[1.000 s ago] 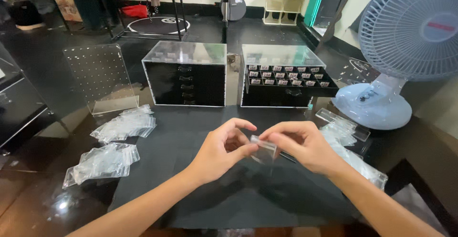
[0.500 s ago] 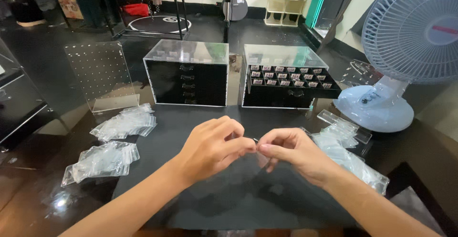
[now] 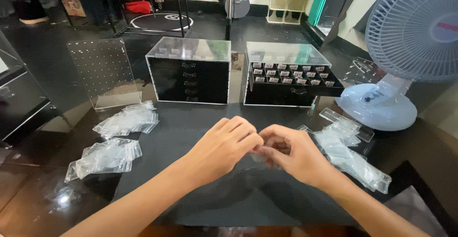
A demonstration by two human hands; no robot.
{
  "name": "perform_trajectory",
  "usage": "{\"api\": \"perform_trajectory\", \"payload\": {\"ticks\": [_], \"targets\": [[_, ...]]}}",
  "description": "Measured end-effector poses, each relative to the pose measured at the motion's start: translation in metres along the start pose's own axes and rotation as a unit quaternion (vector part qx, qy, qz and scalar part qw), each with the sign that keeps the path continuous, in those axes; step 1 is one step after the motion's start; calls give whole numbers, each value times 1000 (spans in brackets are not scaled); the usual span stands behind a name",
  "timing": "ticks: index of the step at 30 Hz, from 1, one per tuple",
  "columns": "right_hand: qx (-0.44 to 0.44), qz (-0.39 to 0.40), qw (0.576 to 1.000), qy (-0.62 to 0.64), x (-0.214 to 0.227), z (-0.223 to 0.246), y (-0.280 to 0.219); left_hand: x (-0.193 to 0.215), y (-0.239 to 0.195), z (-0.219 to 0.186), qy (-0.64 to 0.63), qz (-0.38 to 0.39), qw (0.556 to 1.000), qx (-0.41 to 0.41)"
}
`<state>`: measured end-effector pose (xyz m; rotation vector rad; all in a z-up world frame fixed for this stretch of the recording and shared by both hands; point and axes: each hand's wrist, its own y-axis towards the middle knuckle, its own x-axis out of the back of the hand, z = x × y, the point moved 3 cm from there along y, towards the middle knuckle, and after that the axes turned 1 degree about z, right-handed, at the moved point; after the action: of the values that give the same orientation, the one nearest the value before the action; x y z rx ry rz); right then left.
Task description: The person repeatedly picks up small clear plastic bags, opens them, and places a metal tool inside each bag. The person then seals the bags and sets them aside on the table.
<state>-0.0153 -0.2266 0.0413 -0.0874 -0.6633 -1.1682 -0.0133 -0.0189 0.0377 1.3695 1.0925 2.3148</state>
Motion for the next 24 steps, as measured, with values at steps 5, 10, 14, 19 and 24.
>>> {"api": "perform_trajectory", "payload": {"ticks": [5,10,14,19,24], "targets": [[-43,11,998,37,-1,-9,2,-1,-7,-1,-125,15,987,97],[-33,-4,996,89,-5,-29,7,-5,-9,-2,-116,11,985,128],[-29,-30,994,103,-3,-29,7,-16,-12,-1,-88,3,989,118],[-49,-37,998,30,9,-11,8,-13,-10,2,-78,-28,991,103],[-81,17,939,-334,45,-14,13,-3,-13,19,-136,-38,976,163]]}}
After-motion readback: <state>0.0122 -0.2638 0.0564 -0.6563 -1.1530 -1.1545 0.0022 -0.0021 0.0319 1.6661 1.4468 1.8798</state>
